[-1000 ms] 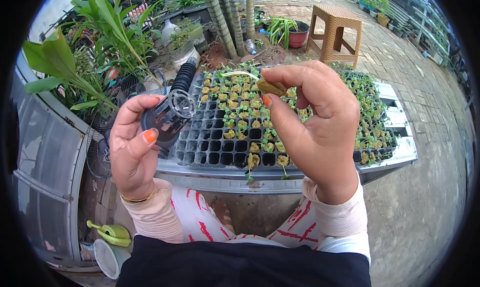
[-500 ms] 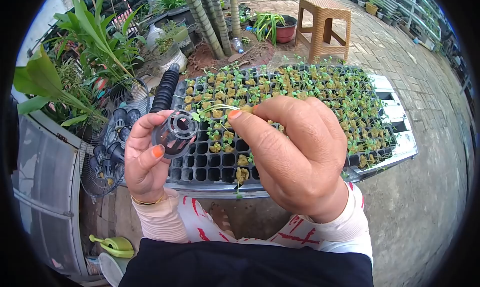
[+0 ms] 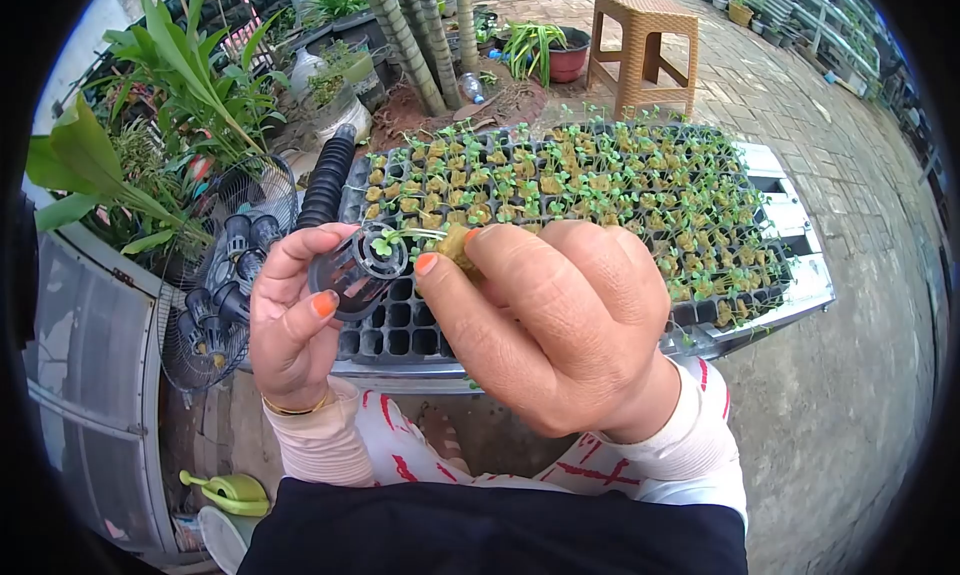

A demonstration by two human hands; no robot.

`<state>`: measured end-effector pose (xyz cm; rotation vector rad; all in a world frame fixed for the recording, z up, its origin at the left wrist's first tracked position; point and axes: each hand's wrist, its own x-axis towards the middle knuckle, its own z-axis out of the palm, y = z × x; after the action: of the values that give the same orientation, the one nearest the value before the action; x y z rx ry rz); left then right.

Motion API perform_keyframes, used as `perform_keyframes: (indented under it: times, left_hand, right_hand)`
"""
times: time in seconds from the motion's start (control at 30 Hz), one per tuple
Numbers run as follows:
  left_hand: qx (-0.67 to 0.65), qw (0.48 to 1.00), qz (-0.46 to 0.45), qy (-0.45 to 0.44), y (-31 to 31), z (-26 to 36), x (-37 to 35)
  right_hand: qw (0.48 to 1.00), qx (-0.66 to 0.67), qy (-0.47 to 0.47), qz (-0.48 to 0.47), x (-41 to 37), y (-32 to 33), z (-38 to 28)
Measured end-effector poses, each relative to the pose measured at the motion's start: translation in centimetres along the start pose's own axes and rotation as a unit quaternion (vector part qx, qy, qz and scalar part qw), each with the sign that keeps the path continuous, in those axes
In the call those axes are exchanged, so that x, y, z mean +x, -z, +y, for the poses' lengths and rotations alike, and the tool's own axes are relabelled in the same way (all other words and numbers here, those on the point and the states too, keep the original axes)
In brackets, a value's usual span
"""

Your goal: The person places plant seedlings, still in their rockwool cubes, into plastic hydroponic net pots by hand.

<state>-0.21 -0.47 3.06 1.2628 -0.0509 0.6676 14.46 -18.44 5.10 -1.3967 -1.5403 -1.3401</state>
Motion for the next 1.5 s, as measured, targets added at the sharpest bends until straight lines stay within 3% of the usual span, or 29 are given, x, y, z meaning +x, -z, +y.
perform_keyframes:
  times: [0.37, 0.47, 0.63, 0.87, 0.93, 1.07, 1.37, 1.5]
  left_hand:
    - [-0.007, 1.0, -0.007, 0.008, 0.0, -0.3, 0.3]
    - [0.041, 0.999, -0.021, -0.005, 0.0, -0.5, 0.3]
    - [0.037, 0.999, -0.038, -0.005, -0.4, -0.5, 0.3]
    - [0.042, 0.999, -0.03, -0.014, -0.5, -0.1, 0.2]
    - [0.039, 0.999, -0.032, -0.015, -0.5, -0.1, 0.3]
    - [0.027, 0.999, -0.034, -0.008, -0.7, -0.3, 0.2]
    - [0.071, 0.996, -0.049, -0.039, -1.1, -0.9, 0.1]
    - [0.022, 0.999, -0.044, -0.018, -1.5, -1.2, 0.1]
  right_hand:
    - [0.998, 0.05, -0.016, -0.032, 0.2, 0.2, -0.1]
    - [0.994, 0.099, -0.035, -0.038, 0.3, 0.0, 0.1]
    - [0.973, 0.19, -0.129, -0.037, 0.3, -0.6, 0.0]
    - [0.973, 0.178, -0.122, -0.085, 0.5, 0.3, 0.5]
    - [0.966, 0.17, -0.158, -0.11, 0.8, 0.7, 0.2]
    - [0.967, 0.193, -0.137, -0.095, 0.7, 0.4, 0.3]
    - [0.917, 0.285, -0.253, -0.113, 0.7, 0.5, -0.5]
    - [0.891, 0.317, -0.3, -0.128, 0.6, 0.5, -0.6]
